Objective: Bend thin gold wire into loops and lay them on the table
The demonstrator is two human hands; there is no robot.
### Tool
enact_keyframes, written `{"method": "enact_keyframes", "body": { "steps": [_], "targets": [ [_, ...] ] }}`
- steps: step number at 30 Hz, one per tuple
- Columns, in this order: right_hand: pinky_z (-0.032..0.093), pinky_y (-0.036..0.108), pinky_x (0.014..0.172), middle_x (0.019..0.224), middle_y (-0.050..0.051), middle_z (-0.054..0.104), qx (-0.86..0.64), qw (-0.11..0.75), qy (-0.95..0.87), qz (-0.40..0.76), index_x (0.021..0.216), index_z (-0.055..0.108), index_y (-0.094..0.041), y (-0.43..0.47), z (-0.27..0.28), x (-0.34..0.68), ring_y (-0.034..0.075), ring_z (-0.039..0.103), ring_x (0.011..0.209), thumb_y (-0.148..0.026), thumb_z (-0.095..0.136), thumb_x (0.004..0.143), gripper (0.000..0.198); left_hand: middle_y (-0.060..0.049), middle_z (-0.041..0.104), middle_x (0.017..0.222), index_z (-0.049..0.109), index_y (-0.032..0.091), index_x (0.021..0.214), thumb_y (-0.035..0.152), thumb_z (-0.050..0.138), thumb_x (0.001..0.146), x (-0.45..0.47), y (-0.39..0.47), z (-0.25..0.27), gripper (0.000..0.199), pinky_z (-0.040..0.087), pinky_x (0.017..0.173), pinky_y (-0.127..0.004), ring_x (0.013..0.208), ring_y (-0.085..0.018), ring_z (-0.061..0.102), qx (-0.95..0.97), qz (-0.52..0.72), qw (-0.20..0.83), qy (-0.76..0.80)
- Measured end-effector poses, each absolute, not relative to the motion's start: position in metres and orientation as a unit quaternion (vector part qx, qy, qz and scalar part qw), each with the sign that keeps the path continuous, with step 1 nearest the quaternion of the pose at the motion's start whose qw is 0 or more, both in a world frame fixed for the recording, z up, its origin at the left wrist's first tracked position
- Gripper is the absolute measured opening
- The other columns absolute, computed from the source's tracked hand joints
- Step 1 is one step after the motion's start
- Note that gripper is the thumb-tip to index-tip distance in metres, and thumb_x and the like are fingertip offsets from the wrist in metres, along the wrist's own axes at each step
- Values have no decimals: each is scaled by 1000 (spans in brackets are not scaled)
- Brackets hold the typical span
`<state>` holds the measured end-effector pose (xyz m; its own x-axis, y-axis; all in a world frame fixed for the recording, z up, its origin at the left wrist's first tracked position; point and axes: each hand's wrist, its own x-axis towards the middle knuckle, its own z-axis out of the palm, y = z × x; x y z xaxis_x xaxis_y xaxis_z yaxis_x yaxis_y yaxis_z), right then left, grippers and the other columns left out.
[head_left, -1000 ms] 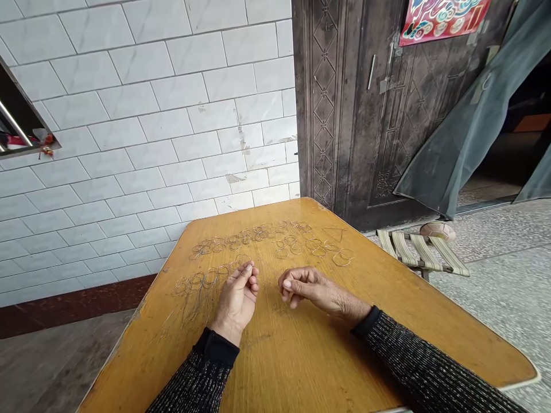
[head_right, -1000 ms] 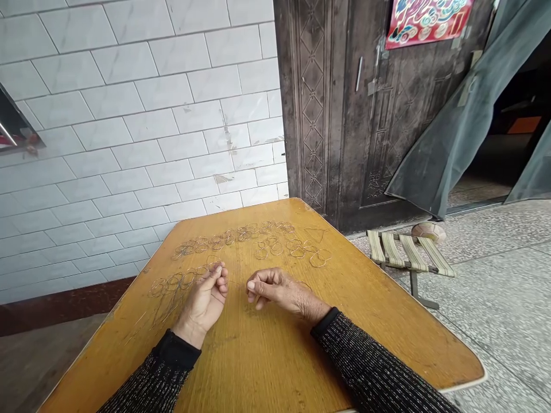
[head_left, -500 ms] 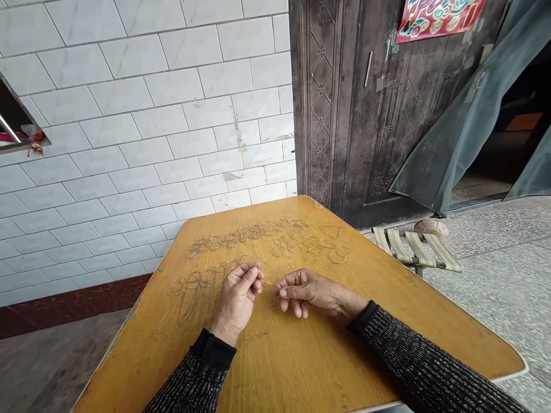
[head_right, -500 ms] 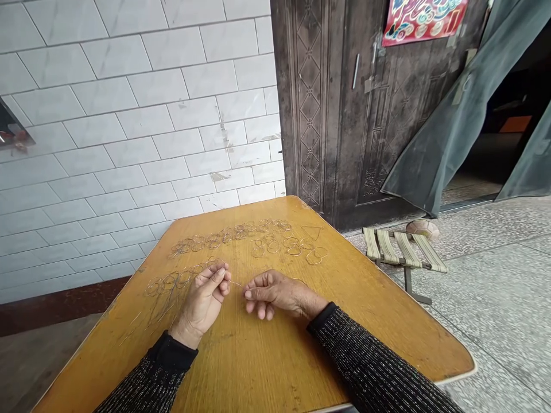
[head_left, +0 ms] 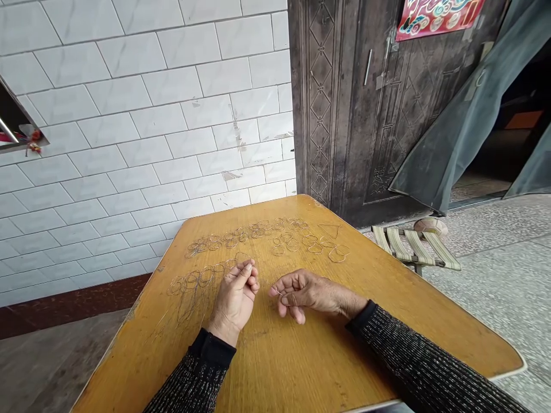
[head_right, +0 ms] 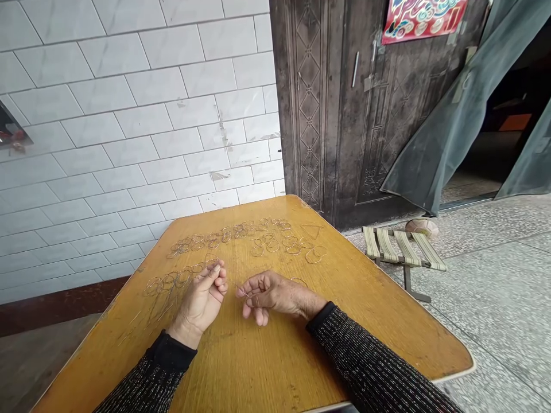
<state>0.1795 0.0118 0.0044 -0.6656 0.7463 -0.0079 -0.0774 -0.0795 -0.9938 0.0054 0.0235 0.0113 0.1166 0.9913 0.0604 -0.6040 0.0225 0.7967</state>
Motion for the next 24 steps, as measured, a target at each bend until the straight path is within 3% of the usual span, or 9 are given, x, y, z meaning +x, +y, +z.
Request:
{"method": "enact_keyframes", "body": {
  "steps": [4,8,13,24],
  "targets": [
    [34,15,34,57,-2,61,-349,282,-641,622,76,56,-13,13,1,178,5,49,35,-30,51,76,17,-1,58,69,64,12,75,16,73,61,5,22,14,17,38,48,-12,52,-2,47,374,620,635,270],
    [29,13,33,51,-3,56,-387,279,-686,549,64,51,-14,13,-1,177,3,44,33,-29,45,81,24,0,57,66,64,11,75,17,74,60,4,24,14,19,37,47,-12,50,-2,46,375,632,617,280],
    [27,13,33,54,-5,56,-353,280,-692,563,82,56,-13,11,0,177,2,42,32,-21,46,79,12,0,57,65,64,10,75,14,73,60,3,27,11,19,37,46,-12,49,-2,45,349,626,635,288],
    [32,14,36,57,-6,56,-251,247,-664,660,112,49,-14,2,12,179,3,46,33,-27,54,79,36,0,55,64,64,8,76,8,65,66,-1,34,7,9,36,43,-11,47,-1,44,294,625,664,286]
  ]
}}
